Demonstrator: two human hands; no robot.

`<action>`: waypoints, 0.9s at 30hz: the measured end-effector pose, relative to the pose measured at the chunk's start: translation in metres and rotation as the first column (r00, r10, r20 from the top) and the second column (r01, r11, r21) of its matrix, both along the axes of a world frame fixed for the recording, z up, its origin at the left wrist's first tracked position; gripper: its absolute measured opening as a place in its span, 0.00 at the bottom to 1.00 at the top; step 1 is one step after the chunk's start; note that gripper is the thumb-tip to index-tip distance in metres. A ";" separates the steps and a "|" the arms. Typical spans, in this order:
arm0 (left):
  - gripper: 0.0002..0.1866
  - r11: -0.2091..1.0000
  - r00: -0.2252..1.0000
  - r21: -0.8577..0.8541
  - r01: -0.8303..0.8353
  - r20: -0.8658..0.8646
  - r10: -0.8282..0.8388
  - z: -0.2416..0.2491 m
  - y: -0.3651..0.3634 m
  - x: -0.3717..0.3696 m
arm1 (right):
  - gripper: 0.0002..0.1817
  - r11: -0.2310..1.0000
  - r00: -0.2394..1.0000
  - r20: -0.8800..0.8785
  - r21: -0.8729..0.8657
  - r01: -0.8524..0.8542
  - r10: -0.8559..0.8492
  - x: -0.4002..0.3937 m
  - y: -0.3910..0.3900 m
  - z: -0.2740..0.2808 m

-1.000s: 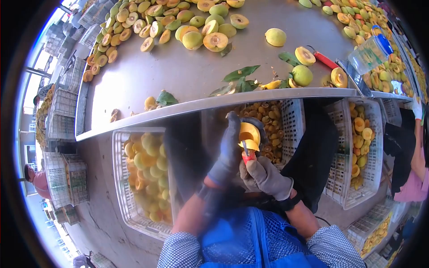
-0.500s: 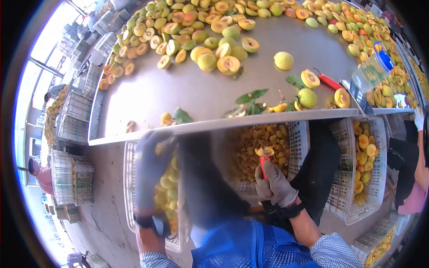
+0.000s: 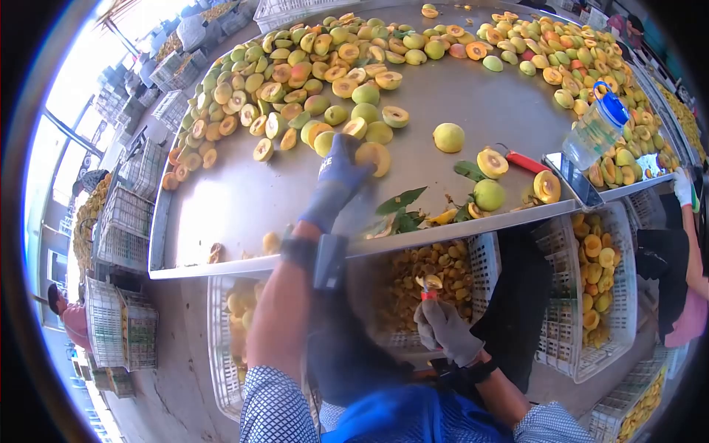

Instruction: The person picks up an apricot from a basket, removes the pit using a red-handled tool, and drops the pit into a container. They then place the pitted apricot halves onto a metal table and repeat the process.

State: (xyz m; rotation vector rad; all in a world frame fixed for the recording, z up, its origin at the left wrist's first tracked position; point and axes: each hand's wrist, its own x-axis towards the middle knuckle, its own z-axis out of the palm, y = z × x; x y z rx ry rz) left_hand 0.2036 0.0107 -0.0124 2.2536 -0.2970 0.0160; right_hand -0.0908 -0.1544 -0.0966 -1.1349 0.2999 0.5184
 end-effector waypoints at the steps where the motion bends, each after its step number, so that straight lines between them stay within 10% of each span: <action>1: 0.27 0.996 0.999 -0.092 -0.005 -0.045 0.001 -0.007 0.000 -0.003 | 0.23 0.996 0.982 0.179 -0.072 -0.056 0.068 -0.001 0.001 -0.008; 8: 0.21 0.824 0.956 -0.563 -0.061 -0.270 -0.114 0.046 0.009 -0.137 | 0.24 0.987 0.952 0.296 -0.109 0.119 -0.083 0.008 0.001 0.056; 14: 0.19 0.753 0.979 -0.653 0.081 -0.090 -0.183 0.024 -0.013 -0.223 | 0.25 0.997 0.959 0.275 0.022 0.069 -0.072 0.009 0.011 0.084; 23: 0.13 0.728 0.966 -0.650 -0.218 -0.249 0.067 -0.005 -0.014 -0.227 | 0.24 0.947 0.997 0.037 0.318 0.057 -0.072 -0.022 -0.007 0.082; 25: 0.15 0.734 0.975 -0.651 -0.194 -0.213 0.069 -0.013 -0.013 -0.225 | 0.24 0.958 0.997 0.051 0.284 0.043 -0.060 -0.019 -0.005 0.077; 27: 0.15 0.758 0.987 -0.643 -0.112 -0.157 0.013 -0.010 -0.021 -0.228 | 0.25 0.995 0.985 0.172 -0.100 0.026 -0.008 -0.009 0.011 0.065</action>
